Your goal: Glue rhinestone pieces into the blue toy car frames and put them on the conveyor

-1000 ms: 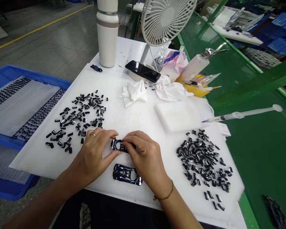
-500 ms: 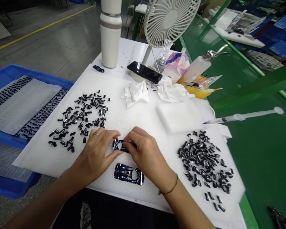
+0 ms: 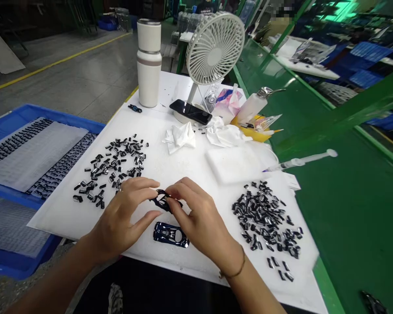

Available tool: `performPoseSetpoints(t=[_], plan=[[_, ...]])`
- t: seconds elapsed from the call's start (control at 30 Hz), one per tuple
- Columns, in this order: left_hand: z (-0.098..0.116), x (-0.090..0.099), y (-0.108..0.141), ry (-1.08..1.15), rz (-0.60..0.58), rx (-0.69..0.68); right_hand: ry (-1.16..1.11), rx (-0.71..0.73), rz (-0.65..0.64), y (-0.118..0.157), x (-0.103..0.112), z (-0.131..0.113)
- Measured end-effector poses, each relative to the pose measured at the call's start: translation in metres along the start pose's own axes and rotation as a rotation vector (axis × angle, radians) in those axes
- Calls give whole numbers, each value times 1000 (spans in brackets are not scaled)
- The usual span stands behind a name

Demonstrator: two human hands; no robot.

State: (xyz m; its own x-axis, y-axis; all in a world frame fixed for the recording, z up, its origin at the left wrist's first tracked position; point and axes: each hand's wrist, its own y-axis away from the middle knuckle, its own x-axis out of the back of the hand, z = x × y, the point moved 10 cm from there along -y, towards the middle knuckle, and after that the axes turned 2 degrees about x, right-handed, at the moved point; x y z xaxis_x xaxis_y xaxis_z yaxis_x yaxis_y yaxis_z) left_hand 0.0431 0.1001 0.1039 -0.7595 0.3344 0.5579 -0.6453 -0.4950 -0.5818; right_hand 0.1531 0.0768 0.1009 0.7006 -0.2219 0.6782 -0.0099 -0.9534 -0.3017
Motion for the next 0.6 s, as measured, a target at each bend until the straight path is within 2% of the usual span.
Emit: performPoseSetpoints(t=[0.13,0.2,0.37,0.6], plan=[[-2,9,12,199,93,289,-35,-1,186,23,17,-19],[2,7,18,197,124,350,-109,-24,255,35,19,-22],[28,5,19,152,166,255,-250,-54,396,58,22,-26],[69,7,21,-26,198,20,-320,-18,466,81,26,-32]])
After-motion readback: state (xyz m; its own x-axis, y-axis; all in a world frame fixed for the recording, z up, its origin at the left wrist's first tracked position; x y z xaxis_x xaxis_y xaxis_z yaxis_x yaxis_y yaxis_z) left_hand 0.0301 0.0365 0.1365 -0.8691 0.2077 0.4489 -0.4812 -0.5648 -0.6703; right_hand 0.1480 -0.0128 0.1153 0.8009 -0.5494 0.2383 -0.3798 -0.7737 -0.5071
